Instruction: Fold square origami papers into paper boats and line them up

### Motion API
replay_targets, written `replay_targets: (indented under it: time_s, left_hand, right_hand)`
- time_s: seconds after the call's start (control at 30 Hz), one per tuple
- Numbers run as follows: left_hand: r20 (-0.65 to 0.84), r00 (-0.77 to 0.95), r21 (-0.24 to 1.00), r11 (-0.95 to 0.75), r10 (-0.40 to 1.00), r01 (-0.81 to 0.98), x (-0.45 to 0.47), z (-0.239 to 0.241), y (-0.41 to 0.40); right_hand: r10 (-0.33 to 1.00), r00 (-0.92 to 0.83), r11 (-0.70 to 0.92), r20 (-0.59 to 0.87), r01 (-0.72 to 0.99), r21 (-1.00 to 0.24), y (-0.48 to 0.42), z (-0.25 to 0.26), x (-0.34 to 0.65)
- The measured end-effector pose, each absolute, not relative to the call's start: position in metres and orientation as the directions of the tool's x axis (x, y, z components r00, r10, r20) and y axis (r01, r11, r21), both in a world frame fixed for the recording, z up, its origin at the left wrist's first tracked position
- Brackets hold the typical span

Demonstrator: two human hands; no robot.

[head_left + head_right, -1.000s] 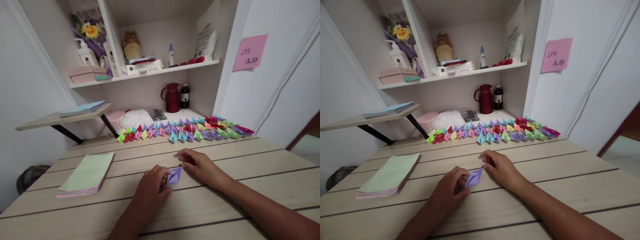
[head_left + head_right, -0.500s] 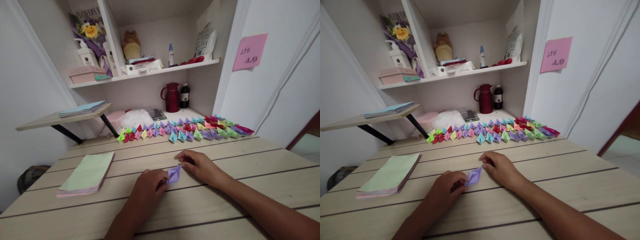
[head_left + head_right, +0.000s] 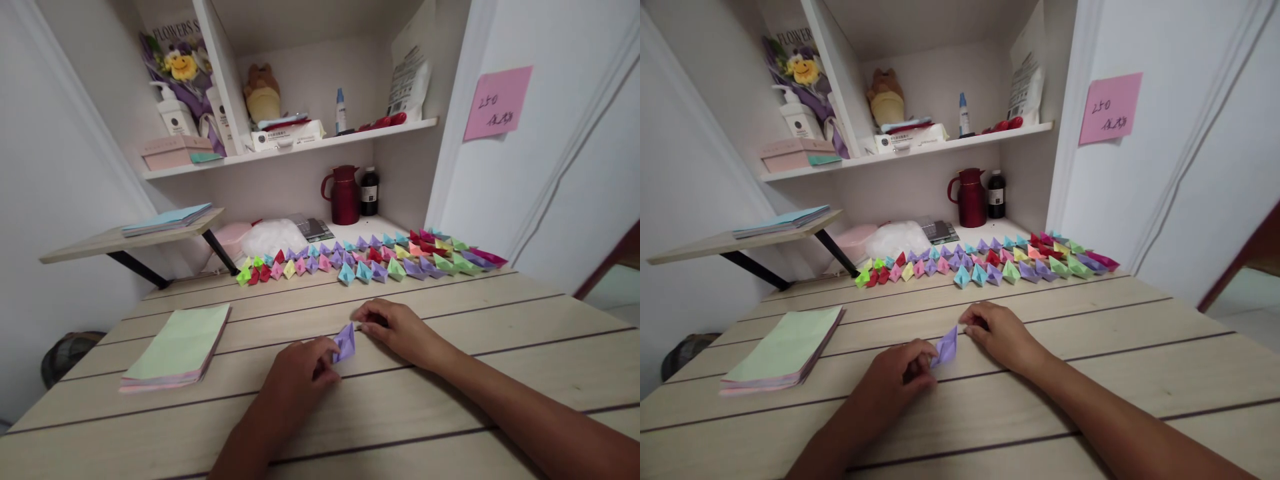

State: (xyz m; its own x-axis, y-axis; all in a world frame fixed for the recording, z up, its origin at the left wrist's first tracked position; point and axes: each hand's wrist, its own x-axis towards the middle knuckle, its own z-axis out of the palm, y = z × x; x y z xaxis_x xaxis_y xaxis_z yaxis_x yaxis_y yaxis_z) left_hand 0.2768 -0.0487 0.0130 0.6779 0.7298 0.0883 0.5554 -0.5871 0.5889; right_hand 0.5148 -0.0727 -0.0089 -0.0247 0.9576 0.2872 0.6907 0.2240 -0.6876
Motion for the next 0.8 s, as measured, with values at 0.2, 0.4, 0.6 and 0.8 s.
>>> replay_targets:
  time_s: [0.2,0.4,0.6,0.8]
  left_hand:
    - [0.150,0.681,0.563,-0.628,0.716,0.537,0.276,0.009,-0.046]
    - [0.228,0.688,0.551,-0.674,0.689,0.492,0.279,0.007,-0.046]
    - [0.290,0.616,0.458,-0.672,0.732,0.582,0.281,0.001,-0.046]
    - [0.317,0.457,0.385,-0.553,0.831,0.739,0.279,-0.001,-0.037]
  right_hand:
    - [0.961,-0.022,0.216,0.275,0.681,-0.699,-0.072,-0.010,0.516]
    - [0.959,-0.010,0.217,0.282,0.667,-0.713,-0.068,-0.016,0.514]
    - [0.959,0.054,0.152,0.277,0.729,-0.668,-0.063,-0.017,0.504]
    - [0.960,-0.034,0.216,0.277,0.719,-0.660,-0.070,-0.008,0.501]
